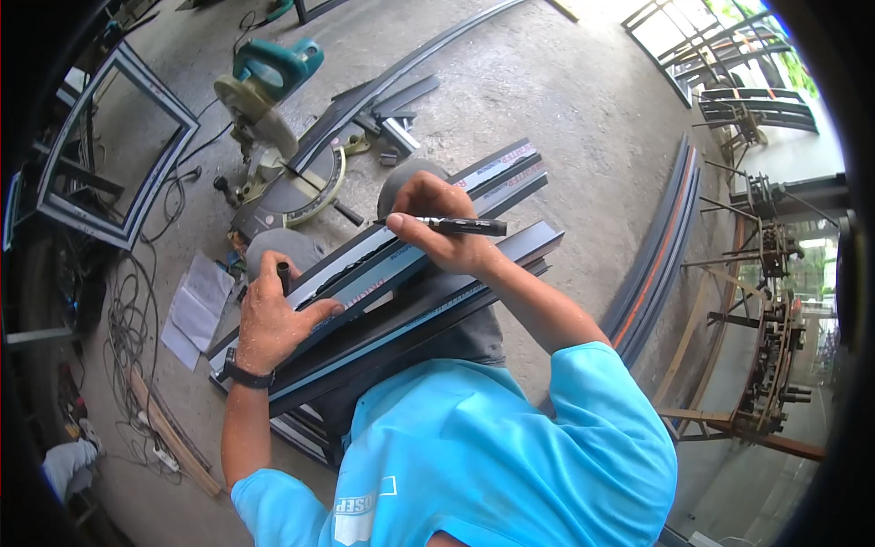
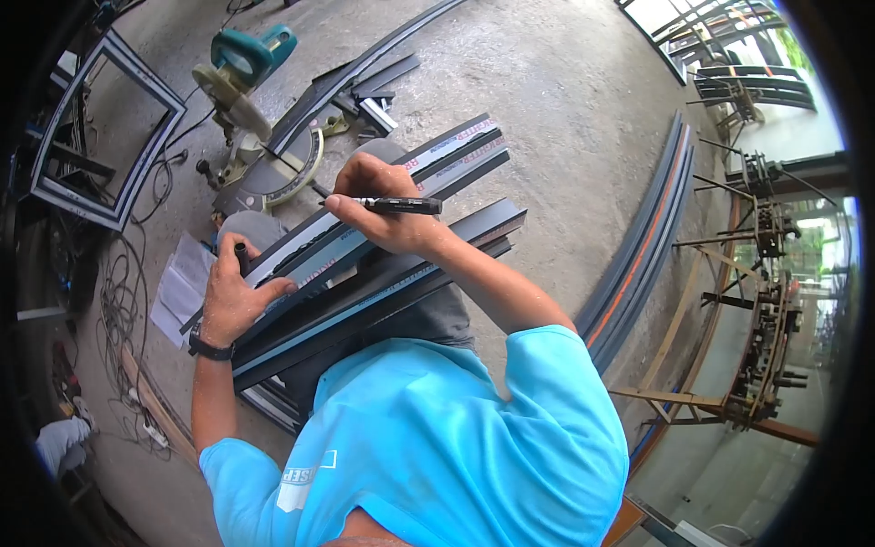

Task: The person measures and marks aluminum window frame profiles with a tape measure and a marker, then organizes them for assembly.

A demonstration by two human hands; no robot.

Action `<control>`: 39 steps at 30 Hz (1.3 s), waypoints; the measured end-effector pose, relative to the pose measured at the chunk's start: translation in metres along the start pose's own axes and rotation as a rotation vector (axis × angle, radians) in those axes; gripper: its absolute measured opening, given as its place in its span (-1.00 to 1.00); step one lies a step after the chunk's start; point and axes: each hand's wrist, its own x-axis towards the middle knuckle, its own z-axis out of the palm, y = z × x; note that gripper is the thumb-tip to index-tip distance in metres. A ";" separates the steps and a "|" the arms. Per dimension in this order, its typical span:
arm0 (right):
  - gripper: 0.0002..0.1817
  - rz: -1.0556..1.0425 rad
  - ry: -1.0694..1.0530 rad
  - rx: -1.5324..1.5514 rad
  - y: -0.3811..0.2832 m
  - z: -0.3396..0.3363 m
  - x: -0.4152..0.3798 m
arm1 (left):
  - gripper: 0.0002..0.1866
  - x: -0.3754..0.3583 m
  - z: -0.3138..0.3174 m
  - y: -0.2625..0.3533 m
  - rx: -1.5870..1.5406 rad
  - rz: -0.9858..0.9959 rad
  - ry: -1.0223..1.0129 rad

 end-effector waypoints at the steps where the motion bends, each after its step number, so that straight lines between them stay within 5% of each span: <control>1: -0.74 -0.015 -0.003 0.045 0.003 -0.002 0.001 | -0.26 0.001 -0.003 0.001 0.005 0.011 0.000; 8: -0.77 0.072 0.020 0.197 0.008 -0.001 0.003 | -0.29 -0.003 -0.003 0.004 0.173 0.016 -0.030; 12: -0.78 0.070 -0.002 0.164 -0.004 -0.007 0.010 | -0.03 -0.011 0.006 0.005 0.299 0.194 0.032; 26: -0.78 0.047 -0.093 0.115 -0.010 0.010 0.011 | -0.10 -0.030 0.003 0.045 0.316 -0.014 0.020; 39: -0.76 -0.028 -0.006 0.180 0.028 0.004 0.013 | -0.01 -0.025 0.002 0.025 0.384 0.028 0.005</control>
